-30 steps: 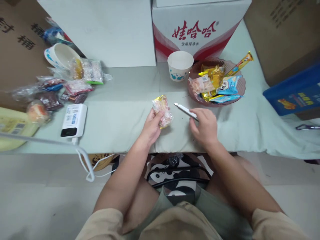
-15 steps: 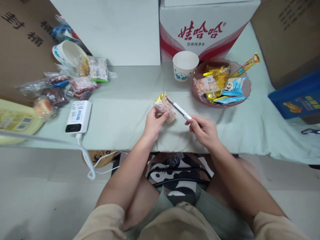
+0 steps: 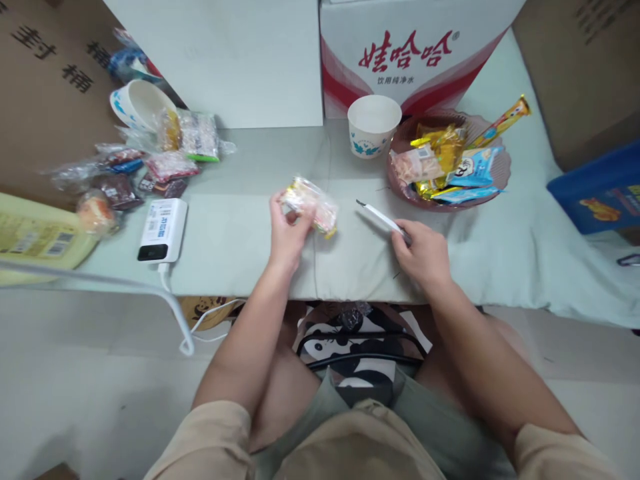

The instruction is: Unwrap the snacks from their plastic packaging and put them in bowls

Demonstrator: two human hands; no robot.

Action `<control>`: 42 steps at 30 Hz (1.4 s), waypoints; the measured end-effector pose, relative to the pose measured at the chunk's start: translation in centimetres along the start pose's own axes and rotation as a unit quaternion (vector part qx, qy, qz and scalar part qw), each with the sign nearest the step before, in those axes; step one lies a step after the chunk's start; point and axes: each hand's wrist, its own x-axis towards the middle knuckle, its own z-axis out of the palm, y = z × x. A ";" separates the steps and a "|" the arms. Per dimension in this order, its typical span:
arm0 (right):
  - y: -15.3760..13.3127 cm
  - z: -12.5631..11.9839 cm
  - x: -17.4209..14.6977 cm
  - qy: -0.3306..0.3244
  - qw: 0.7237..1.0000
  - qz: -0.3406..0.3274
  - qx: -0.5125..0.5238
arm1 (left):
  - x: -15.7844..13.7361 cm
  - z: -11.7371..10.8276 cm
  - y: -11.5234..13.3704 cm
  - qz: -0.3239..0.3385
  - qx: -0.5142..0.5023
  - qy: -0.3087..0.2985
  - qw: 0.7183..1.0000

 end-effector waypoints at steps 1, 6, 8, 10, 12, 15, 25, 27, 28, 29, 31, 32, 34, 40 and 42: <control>0.1 0.2 0.0 0.002 1.000 0.000 -0.022 | -0.3 0.3 -0.2 0.008 0.039 -0.019 0.999; 0.1 0.7 0.0 0.038 0.998 -0.025 -0.033 | -1.1 0.9 -0.3 0.080 0.214 -0.030 0.973; -0.1 0.7 0.0 0.048 0.998 -0.048 0.003 | -1.0 0.7 0.1 0.116 0.236 -0.025 0.964; -0.5 0.8 -0.1 0.018 0.995 -0.086 0.054 | -1.0 0.5 0.4 0.131 0.260 -0.081 0.953; -1.1 0.9 -0.3 -0.025 0.987 -0.125 0.099 | -1.1 0.4 0.6 0.117 0.268 -0.136 0.947; -2.1 1.0 -0.6 -0.067 0.976 -0.147 0.146 | -1.1 0.6 0.4 0.067 0.199 -0.113 0.971; -0.5 -0.2 0.2 0.151 0.966 0.049 0.206 | 1.9 -2.6 -0.6 0.022 0.102 0.097 0.990; -0.8 -0.2 0.1 0.135 0.972 0.007 0.194 | 1.7 -2.9 -0.1 0.105 0.209 0.060 0.970; -1.0 -0.1 0.0 0.112 0.976 -0.025 0.185 | 1.5 -3.0 0.1 0.137 0.264 0.025 0.954; -1.3 0.1 -0.1 0.084 0.980 -0.058 0.173 | 1.2 -2.9 0.4 0.157 0.313 -0.015 0.937; -1.9 0.5 -0.3 0.028 0.984 -0.107 0.137 | 0.6 -2.8 0.9 0.167 0.376 -0.092 0.907; -2.0 0.7 -0.4 0.007 0.987 -0.118 0.113 | 0.4 -2.7 1.1 0.168 0.389 -0.116 0.898; -2.1 1.0 -0.4 -0.013 0.991 -0.113 0.067 | 0.0 -2.7 1.5 0.183 0.390 -0.132 0.893; -1.8 -0.6 -0.3 0.081 0.991 -0.059 0.084 | -1.0 -2.7 3.1 0.271 0.347 -0.049 0.897; -1.8 -1.3 -0.3 0.067 0.979 -0.112 0.154 | -1.6 -2.8 3.6 0.285 0.347 -0.071 0.890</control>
